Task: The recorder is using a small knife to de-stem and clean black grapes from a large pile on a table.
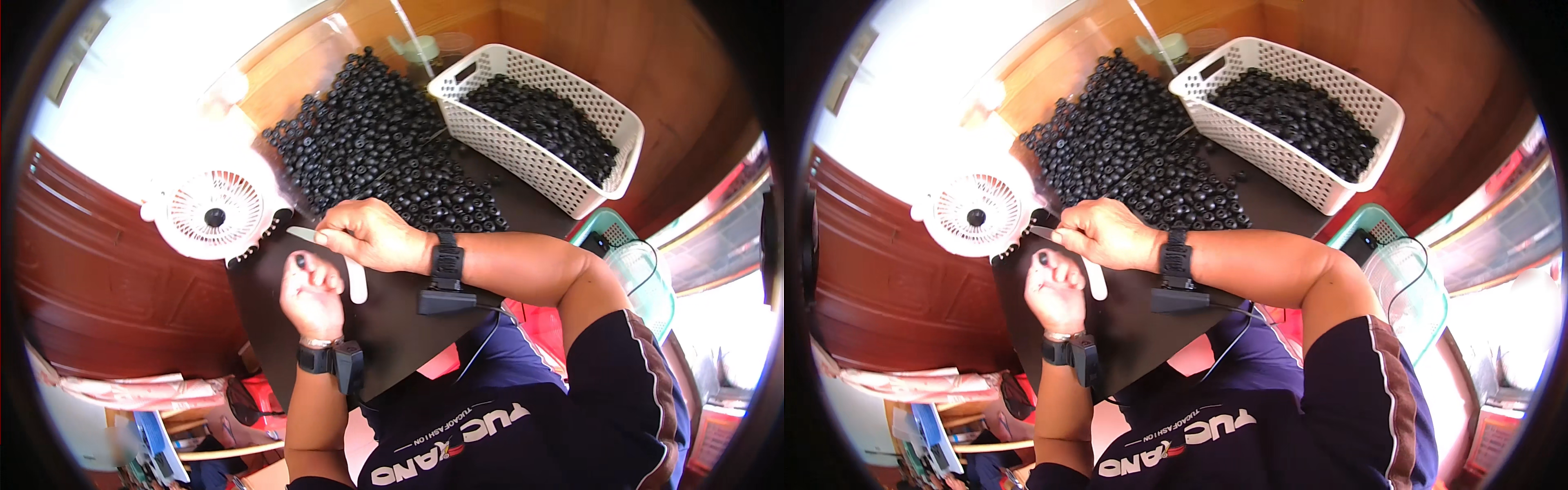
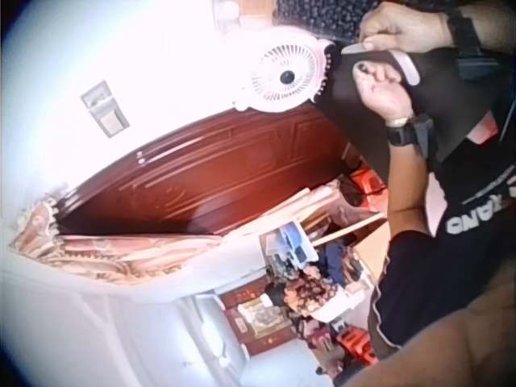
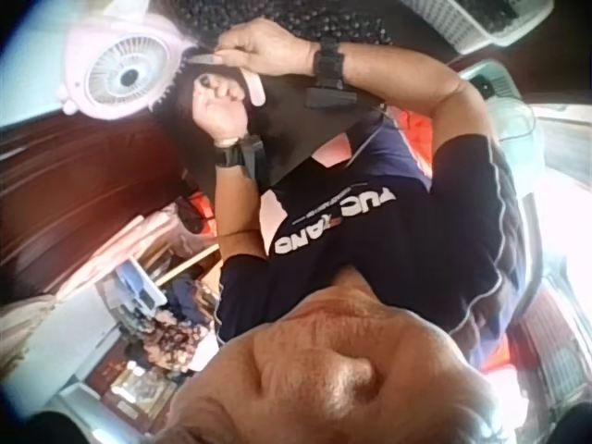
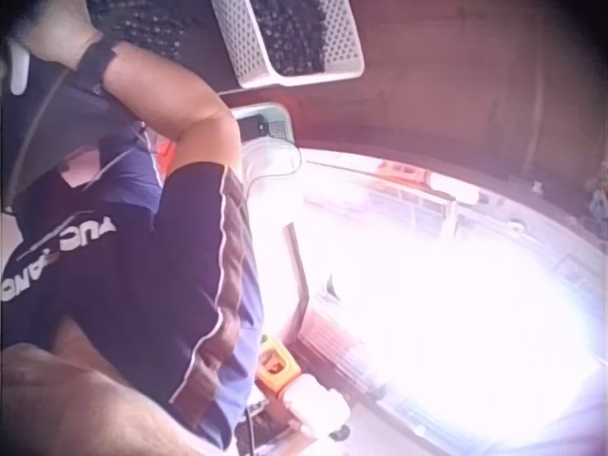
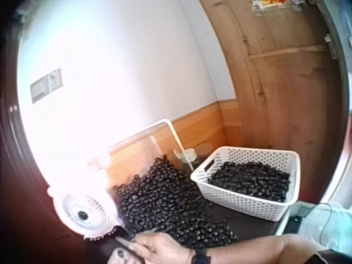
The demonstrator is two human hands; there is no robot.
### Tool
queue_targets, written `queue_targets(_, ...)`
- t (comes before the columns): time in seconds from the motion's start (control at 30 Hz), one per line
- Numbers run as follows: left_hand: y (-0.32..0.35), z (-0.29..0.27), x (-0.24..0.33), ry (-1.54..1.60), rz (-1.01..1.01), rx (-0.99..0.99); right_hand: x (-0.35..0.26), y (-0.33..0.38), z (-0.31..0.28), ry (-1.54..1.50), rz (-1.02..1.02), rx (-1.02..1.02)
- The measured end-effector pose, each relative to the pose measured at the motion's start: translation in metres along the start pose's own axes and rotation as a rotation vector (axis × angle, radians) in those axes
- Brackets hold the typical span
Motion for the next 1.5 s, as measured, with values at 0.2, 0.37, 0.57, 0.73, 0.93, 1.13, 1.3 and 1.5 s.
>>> queue_targets(0.2, -0.002, 0.046, 0.065, -0.313, 0.500, 0.021, 0.027, -0.003, -0.023, -0.068, 0.157, 0.178)
queue_targets(0.37, -0.056, 0.164, 0.069, -0.435, 0.419, -0.226, 0.028, -0.003, -0.028, -0.042, 0.112, 0.176)
queue_targets(0.57, -0.103, 0.268, 0.042, -0.729, 0.296, -0.358, 0.073, -0.003, -0.013, -0.361, -0.315, 0.319)
queue_targets(0.73, -0.080, 0.240, 0.047, -0.656, 0.336, -0.385, 0.073, -0.007, -0.042, -0.131, -0.029, 0.349)
queue_targets(0.93, -0.057, 0.128, 0.049, -0.709, 0.285, -0.247, 0.038, -0.018, -0.109, -0.070, 0.171, 0.550)
queue_targets(1.13, -0.052, 0.045, -0.009, -1.149, -0.048, -0.262, 0.061, -0.026, -0.133, -0.173, 0.181, 0.649)
queue_targets(1.3, -0.068, 0.057, -0.020, -1.593, 0.156, -0.281, 0.064, -0.026, -0.129, -0.188, 0.216, 0.630)
queue_targets(1.5, -0.064, 0.094, -0.036, -2.162, 0.241, -0.259, 0.055, -0.024, -0.122, -0.148, 0.231, 0.580)
Point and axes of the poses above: each hand's wrist, its own y-axis away from the middle knuckle, its own z-axis out of the palm, x = y × z, the point moved 7 cm from there along -y, towards the middle knuckle, and after that the axes turned 12 degrees about -y, right-handed, at the moved point
